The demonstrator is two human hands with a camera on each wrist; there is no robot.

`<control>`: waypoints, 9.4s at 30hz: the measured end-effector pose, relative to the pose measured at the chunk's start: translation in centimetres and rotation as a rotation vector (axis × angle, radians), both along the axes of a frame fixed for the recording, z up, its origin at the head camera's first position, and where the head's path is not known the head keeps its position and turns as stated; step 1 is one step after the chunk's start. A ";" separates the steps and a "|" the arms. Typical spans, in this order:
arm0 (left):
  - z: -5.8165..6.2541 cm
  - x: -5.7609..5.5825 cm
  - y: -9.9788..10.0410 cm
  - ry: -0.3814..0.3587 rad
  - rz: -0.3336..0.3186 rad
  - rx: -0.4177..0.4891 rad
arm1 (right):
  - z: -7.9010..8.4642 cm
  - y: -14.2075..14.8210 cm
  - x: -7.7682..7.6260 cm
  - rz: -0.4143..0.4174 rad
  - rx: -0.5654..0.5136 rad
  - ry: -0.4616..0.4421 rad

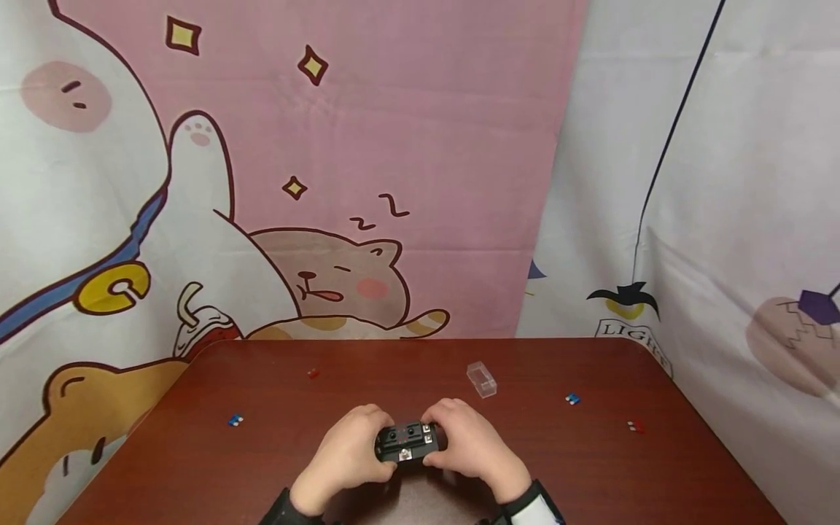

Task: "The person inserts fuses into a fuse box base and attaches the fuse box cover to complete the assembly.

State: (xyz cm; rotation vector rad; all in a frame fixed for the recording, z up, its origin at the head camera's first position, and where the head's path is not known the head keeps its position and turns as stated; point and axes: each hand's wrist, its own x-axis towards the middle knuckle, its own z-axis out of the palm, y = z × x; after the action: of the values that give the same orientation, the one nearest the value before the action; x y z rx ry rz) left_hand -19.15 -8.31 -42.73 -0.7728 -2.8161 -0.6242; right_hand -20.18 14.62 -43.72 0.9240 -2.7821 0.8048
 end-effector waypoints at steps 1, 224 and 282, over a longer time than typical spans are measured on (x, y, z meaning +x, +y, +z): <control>0.0 0.0 0.1 -0.004 -0.001 -0.002 | 0.0 0.1 0.0 0.000 0.000 -0.005; -1.4 -4.2 2.6 -0.206 -0.100 -0.144 | -1.1 20.1 -5.9 -0.745 0.179 -0.352; -1.9 -4.6 2.5 -0.233 -0.102 -0.140 | 0.7 11.1 -5.4 -0.542 0.065 -0.143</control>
State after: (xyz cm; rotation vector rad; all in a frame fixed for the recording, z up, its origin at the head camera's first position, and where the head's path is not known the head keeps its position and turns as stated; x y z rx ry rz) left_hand -23.74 -5.83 -44.61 -0.9293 -3.0759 -0.5713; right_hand -25.57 25.73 -43.02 0.0926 -2.9658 0.7099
